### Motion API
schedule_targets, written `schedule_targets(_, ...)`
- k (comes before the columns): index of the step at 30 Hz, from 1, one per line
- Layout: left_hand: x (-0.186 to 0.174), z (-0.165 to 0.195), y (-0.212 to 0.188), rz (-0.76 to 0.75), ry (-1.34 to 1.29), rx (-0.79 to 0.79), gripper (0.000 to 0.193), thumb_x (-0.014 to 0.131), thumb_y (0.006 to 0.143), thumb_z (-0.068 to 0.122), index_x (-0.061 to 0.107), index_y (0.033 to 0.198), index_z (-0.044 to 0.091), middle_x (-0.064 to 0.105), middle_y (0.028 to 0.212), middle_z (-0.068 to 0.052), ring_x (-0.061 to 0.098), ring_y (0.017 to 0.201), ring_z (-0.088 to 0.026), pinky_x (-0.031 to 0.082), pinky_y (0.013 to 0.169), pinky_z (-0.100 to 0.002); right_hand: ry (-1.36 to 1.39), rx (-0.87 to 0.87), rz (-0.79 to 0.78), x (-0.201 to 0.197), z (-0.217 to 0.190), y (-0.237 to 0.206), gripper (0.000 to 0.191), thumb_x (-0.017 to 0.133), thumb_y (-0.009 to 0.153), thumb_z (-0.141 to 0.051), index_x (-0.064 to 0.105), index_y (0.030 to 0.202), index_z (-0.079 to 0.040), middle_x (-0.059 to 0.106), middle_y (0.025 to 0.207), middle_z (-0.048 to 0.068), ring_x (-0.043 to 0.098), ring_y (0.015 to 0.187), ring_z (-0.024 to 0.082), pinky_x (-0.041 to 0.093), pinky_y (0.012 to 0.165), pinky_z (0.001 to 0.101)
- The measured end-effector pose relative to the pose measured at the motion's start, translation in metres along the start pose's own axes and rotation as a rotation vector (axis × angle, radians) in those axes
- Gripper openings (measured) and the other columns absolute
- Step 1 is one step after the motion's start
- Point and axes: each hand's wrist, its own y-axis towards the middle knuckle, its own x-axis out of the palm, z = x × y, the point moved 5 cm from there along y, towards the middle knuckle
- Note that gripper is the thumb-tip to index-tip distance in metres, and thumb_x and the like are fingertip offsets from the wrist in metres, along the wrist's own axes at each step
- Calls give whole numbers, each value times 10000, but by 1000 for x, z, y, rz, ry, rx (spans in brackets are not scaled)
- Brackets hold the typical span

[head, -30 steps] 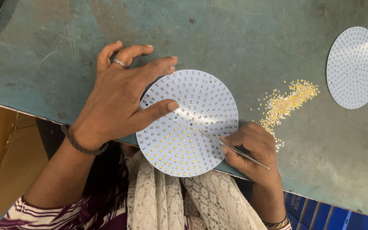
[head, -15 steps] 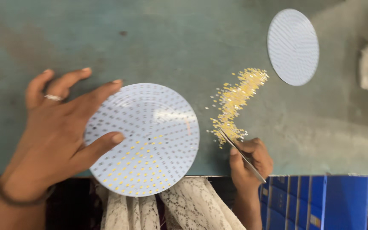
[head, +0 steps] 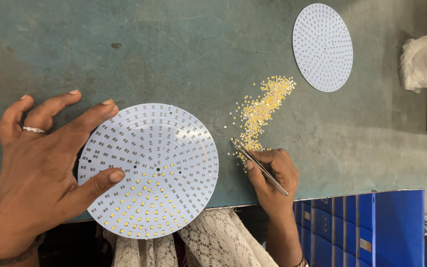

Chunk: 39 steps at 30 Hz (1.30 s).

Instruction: The person holds a round LED circuit board steady with one hand and uses tweezers to pick small yellow LED components one at a time from a pile on the workbench, placing each into its marked position on the board. A second empty board waits nearby as the board gradually fills with components.

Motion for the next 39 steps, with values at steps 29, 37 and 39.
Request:
schedule_targets(29,-9,-11,1,14,54,34,781,597,951,664,543,1493,104,739,1021,-111,461,1433,-363,134,1225,-598,174,-484,-249,46,-75,-3,161,796,766,-40,644,811,-9,687,763,71,622,655,208,462,601,320)
schedule_targets(37,-6,-8,-1,-4,35,20,761,593,922,628,551,1452,83,727,1190,-120,443,1439,-351,107,1233,-558,167,-394,-103,24,-52,-10,156,776,795,-55,630,823,-7,666,761,88,607,665,206,448,618,314)
schedule_targets(39,-5,-6,0,-14,24,12,768,588,906,629,555,1445,84,709,1158,-106,436,1443,-341,103,1236,-550,136,-213,4,10,-27,-8,145,765,839,-49,631,847,5,639,777,90,582,676,189,440,631,303)
